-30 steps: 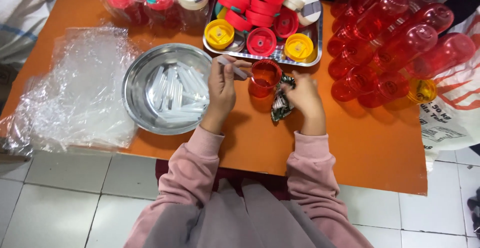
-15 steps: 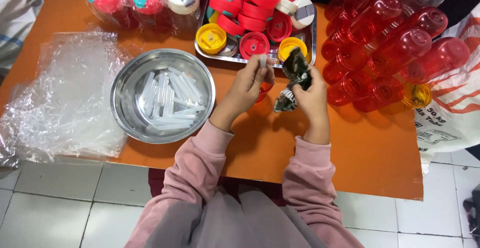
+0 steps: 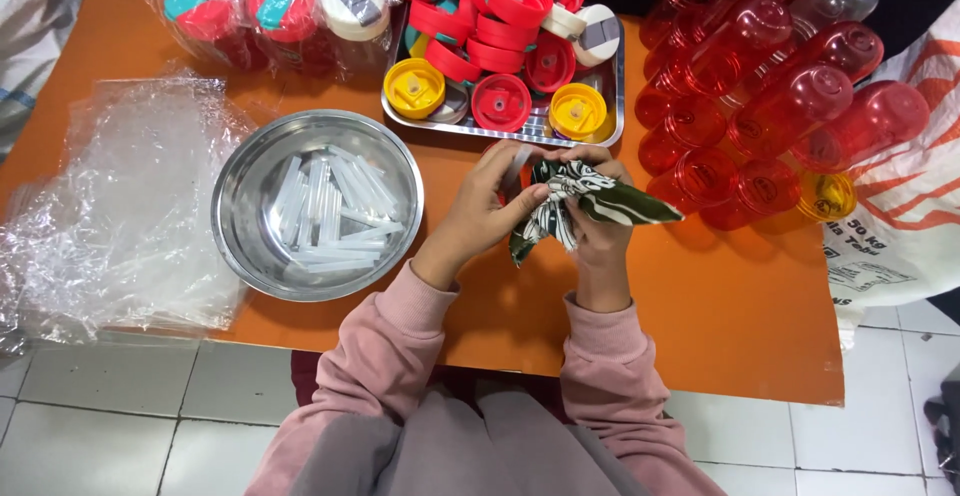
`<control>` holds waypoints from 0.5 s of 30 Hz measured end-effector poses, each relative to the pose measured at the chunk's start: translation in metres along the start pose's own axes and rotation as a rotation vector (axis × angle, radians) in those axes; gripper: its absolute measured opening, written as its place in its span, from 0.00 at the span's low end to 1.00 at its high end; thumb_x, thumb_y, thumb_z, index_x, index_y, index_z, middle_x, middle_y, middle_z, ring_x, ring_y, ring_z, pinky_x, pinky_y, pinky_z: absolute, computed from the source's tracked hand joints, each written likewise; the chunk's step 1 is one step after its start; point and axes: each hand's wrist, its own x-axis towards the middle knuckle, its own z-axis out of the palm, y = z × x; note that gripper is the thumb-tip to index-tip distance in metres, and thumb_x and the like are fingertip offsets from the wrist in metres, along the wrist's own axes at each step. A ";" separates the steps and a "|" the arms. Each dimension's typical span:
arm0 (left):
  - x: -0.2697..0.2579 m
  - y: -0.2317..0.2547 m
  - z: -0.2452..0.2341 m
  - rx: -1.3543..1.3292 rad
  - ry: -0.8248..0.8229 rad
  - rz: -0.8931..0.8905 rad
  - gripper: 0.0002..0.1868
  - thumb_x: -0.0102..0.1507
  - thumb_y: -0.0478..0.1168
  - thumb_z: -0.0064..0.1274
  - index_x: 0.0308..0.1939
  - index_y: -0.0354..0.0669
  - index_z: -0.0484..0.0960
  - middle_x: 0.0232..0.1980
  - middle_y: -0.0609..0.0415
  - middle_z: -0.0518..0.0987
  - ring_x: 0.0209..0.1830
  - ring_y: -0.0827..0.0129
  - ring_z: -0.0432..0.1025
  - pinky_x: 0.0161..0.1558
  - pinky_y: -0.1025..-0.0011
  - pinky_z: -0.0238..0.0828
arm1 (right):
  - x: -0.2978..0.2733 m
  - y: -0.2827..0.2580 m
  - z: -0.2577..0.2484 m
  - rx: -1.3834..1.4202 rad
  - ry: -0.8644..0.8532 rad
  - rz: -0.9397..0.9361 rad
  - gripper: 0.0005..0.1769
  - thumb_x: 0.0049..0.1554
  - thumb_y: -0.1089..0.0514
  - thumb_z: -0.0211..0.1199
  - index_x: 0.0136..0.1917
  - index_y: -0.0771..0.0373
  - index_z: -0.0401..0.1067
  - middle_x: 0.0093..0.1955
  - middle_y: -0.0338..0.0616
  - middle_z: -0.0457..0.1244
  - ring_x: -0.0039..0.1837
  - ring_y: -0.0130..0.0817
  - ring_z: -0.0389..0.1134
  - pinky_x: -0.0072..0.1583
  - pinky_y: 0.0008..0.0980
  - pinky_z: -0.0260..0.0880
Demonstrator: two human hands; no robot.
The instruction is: Assembling plastic cups by attaching lids and components using a small hand tool.
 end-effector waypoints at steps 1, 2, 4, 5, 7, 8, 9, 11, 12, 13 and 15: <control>-0.004 -0.008 0.002 -0.001 0.000 -0.003 0.17 0.64 0.44 0.62 0.55 0.44 0.80 0.44 0.50 0.79 0.44 0.58 0.76 0.49 0.65 0.72 | -0.003 0.000 0.002 0.000 0.001 0.003 0.16 0.55 0.69 0.70 0.47 0.65 0.63 0.58 0.62 0.62 0.64 0.66 0.68 0.62 0.54 0.68; -0.007 -0.016 0.004 0.007 0.012 -0.002 0.15 0.63 0.41 0.62 0.53 0.43 0.81 0.39 0.50 0.78 0.39 0.58 0.76 0.44 0.66 0.72 | -0.004 0.001 0.005 0.020 0.029 -0.006 0.17 0.54 0.72 0.70 0.46 0.68 0.61 0.58 0.67 0.61 0.64 0.69 0.67 0.60 0.56 0.69; -0.007 -0.021 0.002 0.015 0.024 -0.002 0.13 0.63 0.38 0.63 0.50 0.41 0.82 0.35 0.50 0.77 0.35 0.58 0.76 0.39 0.67 0.72 | -0.001 -0.007 0.016 0.040 0.058 -0.013 0.18 0.53 0.74 0.69 0.45 0.71 0.59 0.57 0.72 0.60 0.64 0.72 0.66 0.59 0.58 0.69; -0.006 -0.018 0.000 0.035 0.033 0.014 0.09 0.62 0.35 0.61 0.46 0.41 0.83 0.35 0.48 0.79 0.33 0.54 0.76 0.36 0.65 0.72 | 0.002 -0.017 0.025 0.067 0.108 -0.030 0.11 0.55 0.63 0.60 0.48 0.72 0.62 0.57 0.72 0.60 0.66 0.69 0.64 0.63 0.58 0.67; -0.007 -0.017 -0.006 0.058 0.045 0.027 0.05 0.62 0.32 0.60 0.42 0.40 0.84 0.34 0.46 0.81 0.30 0.50 0.77 0.34 0.64 0.73 | 0.003 -0.024 0.029 0.098 0.157 -0.042 0.19 0.58 0.52 0.50 0.50 0.73 0.66 0.58 0.72 0.61 0.68 0.65 0.63 0.68 0.59 0.64; -0.007 -0.020 -0.008 0.051 0.093 0.035 0.04 0.62 0.33 0.59 0.41 0.41 0.83 0.35 0.47 0.82 0.30 0.52 0.77 0.33 0.65 0.73 | 0.002 -0.021 0.023 0.014 0.192 -0.095 0.24 0.60 0.50 0.47 0.54 0.74 0.66 0.59 0.72 0.61 0.69 0.65 0.63 0.68 0.57 0.65; -0.007 -0.023 -0.011 0.044 0.140 0.044 0.04 0.62 0.34 0.58 0.40 0.42 0.83 0.36 0.47 0.82 0.30 0.54 0.77 0.33 0.66 0.73 | 0.000 -0.019 0.017 -0.070 0.226 -0.147 0.28 0.63 0.47 0.44 0.59 0.76 0.67 0.60 0.73 0.61 0.70 0.64 0.62 0.68 0.54 0.66; -0.007 -0.024 -0.015 0.038 0.159 0.052 0.02 0.62 0.34 0.58 0.39 0.43 0.83 0.36 0.52 0.82 0.23 0.63 0.72 0.27 0.72 0.69 | -0.003 -0.017 0.007 -0.221 0.274 -0.196 0.33 0.65 0.43 0.41 0.58 0.79 0.66 0.57 0.73 0.61 0.67 0.64 0.63 0.67 0.54 0.66; -0.006 -0.025 -0.018 0.038 0.186 0.066 0.01 0.63 0.35 0.57 0.37 0.43 0.82 0.36 0.56 0.83 0.17 0.73 0.67 0.22 0.77 0.65 | -0.004 -0.015 0.001 -0.364 0.314 -0.249 0.37 0.67 0.40 0.37 0.57 0.82 0.66 0.54 0.73 0.61 0.65 0.63 0.64 0.66 0.53 0.67; -0.006 -0.021 -0.016 0.036 0.186 0.064 0.01 0.63 0.35 0.57 0.37 0.43 0.82 0.36 0.56 0.83 0.17 0.73 0.67 0.22 0.77 0.65 | -0.006 -0.014 0.002 -0.366 0.313 -0.247 0.37 0.67 0.40 0.37 0.57 0.82 0.66 0.54 0.73 0.61 0.65 0.63 0.64 0.66 0.53 0.67; -0.002 -0.014 -0.016 0.086 0.166 0.120 0.03 0.62 0.38 0.59 0.36 0.43 0.83 0.32 0.54 0.81 0.17 0.66 0.69 0.21 0.72 0.63 | -0.005 -0.007 0.004 -0.458 0.258 -0.306 0.51 0.65 0.27 0.38 0.56 0.84 0.67 0.53 0.73 0.62 0.61 0.64 0.65 0.64 0.55 0.68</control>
